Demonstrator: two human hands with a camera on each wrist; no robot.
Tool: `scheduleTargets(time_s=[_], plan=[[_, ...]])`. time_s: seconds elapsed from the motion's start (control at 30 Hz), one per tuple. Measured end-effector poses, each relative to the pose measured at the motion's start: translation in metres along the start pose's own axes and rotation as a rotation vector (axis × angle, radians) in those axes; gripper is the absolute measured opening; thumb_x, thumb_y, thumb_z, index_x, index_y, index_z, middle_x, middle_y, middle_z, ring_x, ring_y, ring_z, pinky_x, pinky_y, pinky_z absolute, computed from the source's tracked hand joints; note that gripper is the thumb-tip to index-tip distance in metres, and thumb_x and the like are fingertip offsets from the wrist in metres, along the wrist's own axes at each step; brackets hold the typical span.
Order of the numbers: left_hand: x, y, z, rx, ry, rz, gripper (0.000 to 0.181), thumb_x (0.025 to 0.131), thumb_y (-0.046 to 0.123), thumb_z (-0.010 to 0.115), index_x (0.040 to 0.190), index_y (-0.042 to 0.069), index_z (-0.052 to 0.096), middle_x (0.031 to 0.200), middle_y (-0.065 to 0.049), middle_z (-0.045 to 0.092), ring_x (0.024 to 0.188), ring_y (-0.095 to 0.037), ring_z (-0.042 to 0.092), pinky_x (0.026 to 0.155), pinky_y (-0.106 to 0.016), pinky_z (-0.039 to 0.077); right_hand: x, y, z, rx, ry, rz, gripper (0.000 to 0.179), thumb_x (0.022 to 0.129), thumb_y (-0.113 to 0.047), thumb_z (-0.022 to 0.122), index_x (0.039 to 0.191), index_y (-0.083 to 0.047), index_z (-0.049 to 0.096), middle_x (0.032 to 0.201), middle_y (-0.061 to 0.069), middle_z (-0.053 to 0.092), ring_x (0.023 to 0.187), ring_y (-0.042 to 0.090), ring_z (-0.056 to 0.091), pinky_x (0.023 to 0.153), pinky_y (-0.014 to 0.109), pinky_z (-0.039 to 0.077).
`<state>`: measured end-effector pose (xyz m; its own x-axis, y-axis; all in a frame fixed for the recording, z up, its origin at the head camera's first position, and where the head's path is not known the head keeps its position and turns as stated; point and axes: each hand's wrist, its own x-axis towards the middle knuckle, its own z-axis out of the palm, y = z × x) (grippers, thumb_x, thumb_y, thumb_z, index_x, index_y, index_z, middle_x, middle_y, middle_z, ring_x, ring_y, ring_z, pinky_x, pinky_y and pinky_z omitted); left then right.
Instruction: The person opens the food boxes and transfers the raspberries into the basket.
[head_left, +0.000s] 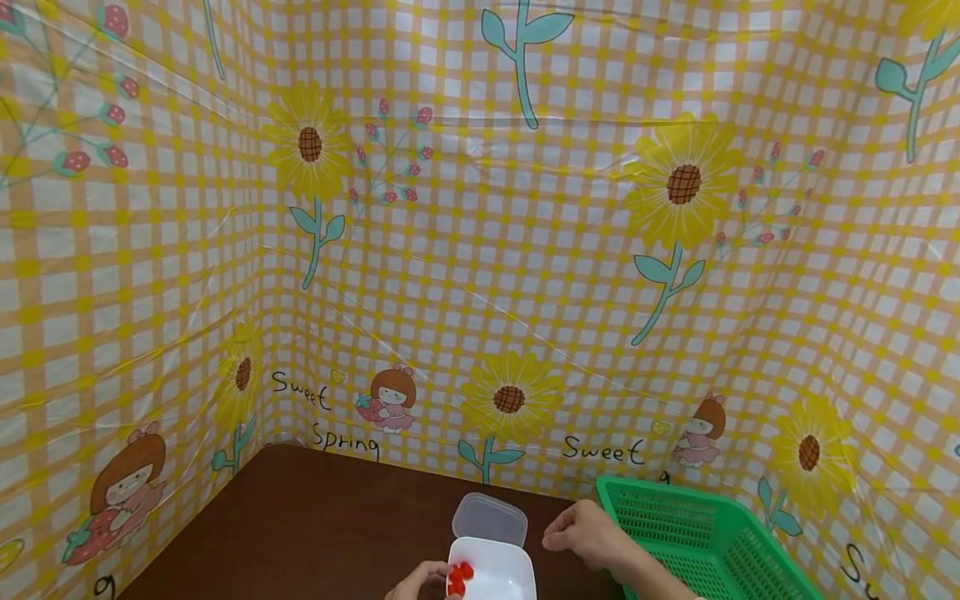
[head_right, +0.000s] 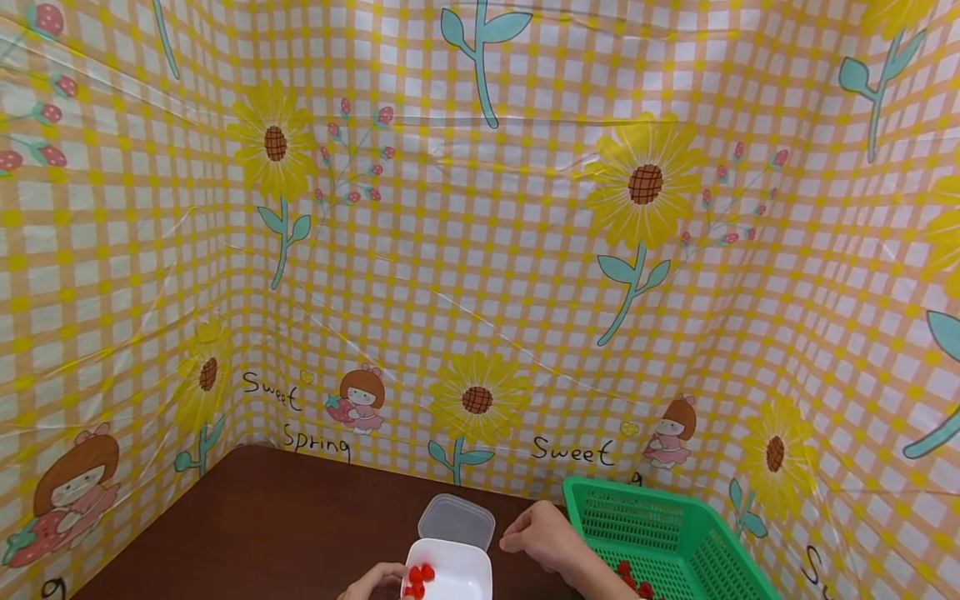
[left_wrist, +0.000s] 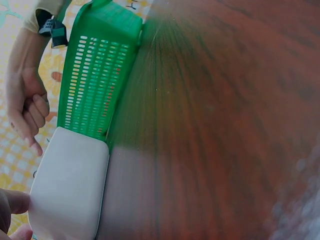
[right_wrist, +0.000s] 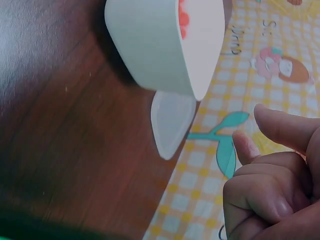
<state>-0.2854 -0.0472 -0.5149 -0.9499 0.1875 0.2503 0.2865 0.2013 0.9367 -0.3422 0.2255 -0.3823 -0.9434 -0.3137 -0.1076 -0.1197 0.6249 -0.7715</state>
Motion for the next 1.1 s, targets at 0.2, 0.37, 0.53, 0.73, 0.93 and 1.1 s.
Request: scheduleTargets(time_s=[0.2, 0.37, 0.53, 0.73, 0.93, 1.1], plan=[[-0.001, 0.001, 0.002, 0.024, 0.043, -0.001, 0.041, 0.078, 0.041, 0.071, 0.103, 0.012, 0.059, 0.090, -0.002, 0.066, 0.076, -0.015, 0.063, 0.068, -0.036, 0.053, 0.004, -0.010, 0.019, 0.000, -0.010, 0.016, 0.012, 0.079, -0.012, 0.069, 0.088, -0.004, 0.071, 0.043, -0.013, 0.027, 0.038, 0.002, 0.014, 0.037, 0.018, 0.019], [0.000, 0.000, 0.001, 0.020, 0.028, 0.004, 0.040, 0.079, 0.039, 0.071, 0.104, 0.011, 0.059, 0.092, -0.002, 0.066, 0.077, -0.014, 0.063, 0.068, -0.032, 0.052, 0.009, -0.014, 0.034, 0.011, -0.046, -0.005, 0.007, 0.078, -0.011, 0.069, 0.081, -0.005, 0.071, 0.044, -0.012, 0.029, 0.038, 0.003, 0.013, 0.036, 0.019, 0.017], [0.000, 0.000, 0.002, 0.004, 0.020, -0.012, 0.041, 0.079, 0.037, 0.071, 0.106, 0.008, 0.059, 0.092, -0.003, 0.066, 0.078, -0.015, 0.063, 0.068, -0.032, 0.052, 0.014, -0.019, 0.049, 0.023, -0.067, 0.004, 0.008, 0.077, -0.011, 0.071, 0.081, -0.004, 0.071, 0.045, -0.010, 0.027, 0.039, 0.003, 0.013, 0.036, 0.020, 0.016], [0.000, 0.003, 0.003, -0.001, 0.020, -0.026, 0.043, 0.079, 0.038, 0.071, 0.106, 0.007, 0.059, 0.093, -0.005, 0.066, 0.079, -0.018, 0.063, 0.069, -0.037, 0.053, 0.021, -0.020, 0.066, -0.059, -0.043, -0.001, 0.007, 0.074, -0.012, 0.074, 0.076, -0.006, 0.071, 0.052, -0.009, 0.042, 0.043, 0.005, 0.026, 0.039, 0.021, 0.024], [-0.001, 0.005, 0.002, 0.000, 0.029, -0.022, 0.042, 0.080, 0.038, 0.070, 0.106, 0.007, 0.058, 0.094, -0.007, 0.067, 0.079, -0.020, 0.064, 0.069, -0.040, 0.053, 0.026, -0.017, 0.082, -0.048, -0.048, -0.029, 0.008, 0.072, -0.010, 0.075, 0.075, -0.004, 0.071, 0.059, -0.005, 0.050, 0.049, 0.010, 0.029, 0.042, 0.023, 0.023], [-0.001, 0.004, 0.003, 0.025, 0.064, -0.010, 0.039, 0.079, 0.037, 0.071, 0.105, 0.010, 0.060, 0.092, -0.006, 0.068, 0.077, -0.015, 0.065, 0.066, -0.033, 0.052, 0.028, -0.014, 0.095, 0.002, -0.053, -0.007, 0.007, 0.070, -0.008, 0.075, 0.073, -0.005, 0.069, 0.054, -0.005, 0.041, 0.045, 0.009, 0.016, 0.038, 0.022, 0.015]])
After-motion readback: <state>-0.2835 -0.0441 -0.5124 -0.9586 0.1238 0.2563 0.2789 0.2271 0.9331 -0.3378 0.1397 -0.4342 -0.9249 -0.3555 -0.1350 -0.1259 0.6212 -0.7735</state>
